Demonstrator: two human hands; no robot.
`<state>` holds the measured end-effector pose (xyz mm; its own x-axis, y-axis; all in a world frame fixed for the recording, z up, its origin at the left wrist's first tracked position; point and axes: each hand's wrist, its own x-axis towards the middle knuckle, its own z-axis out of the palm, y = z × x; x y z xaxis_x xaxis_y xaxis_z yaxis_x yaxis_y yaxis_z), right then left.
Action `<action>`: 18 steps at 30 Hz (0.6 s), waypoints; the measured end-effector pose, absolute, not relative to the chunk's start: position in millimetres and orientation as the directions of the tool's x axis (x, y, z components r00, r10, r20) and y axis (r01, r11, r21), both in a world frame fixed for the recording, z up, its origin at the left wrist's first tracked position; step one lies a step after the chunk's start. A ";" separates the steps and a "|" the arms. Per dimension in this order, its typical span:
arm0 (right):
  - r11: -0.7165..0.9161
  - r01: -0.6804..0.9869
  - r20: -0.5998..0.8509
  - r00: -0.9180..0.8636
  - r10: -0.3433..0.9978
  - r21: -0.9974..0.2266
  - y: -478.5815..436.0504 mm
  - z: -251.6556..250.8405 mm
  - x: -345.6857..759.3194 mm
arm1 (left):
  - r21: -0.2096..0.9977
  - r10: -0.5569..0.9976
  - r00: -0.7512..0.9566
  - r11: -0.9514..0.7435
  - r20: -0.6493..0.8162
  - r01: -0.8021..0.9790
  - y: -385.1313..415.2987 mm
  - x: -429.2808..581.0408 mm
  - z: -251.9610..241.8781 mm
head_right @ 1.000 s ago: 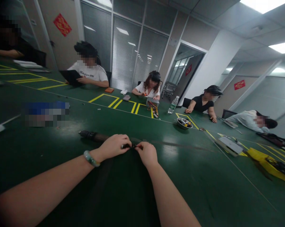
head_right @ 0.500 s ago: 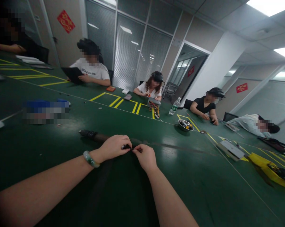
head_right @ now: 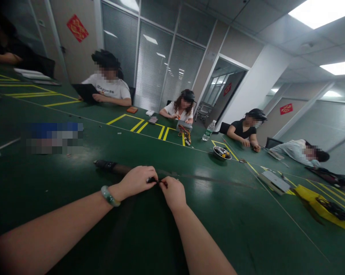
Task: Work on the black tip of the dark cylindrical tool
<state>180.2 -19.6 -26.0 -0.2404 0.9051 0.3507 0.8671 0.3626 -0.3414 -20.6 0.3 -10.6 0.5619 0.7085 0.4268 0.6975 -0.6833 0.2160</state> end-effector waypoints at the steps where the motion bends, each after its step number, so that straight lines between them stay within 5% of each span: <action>1: 0.375 0.883 0.363 -0.264 0.893 -0.281 -19.6 -25.6 179.2 | 0.214 0.710 0.562 -0.681 0.424 0.700 0.2 -20.7 -10.5; 9: 0.529 0.830 0.393 -0.553 0.735 0.178 -18.9 -20.8 183.1 | 0.219 0.718 0.562 -0.676 0.411 0.703 -0.5 -20.6 -8.2; 18: 0.514 0.857 0.308 -0.478 0.823 -0.044 -10.2 -25.4 187.0 | 0.221 0.707 0.559 -0.684 0.433 0.695 -2.2 -21.9 -7.0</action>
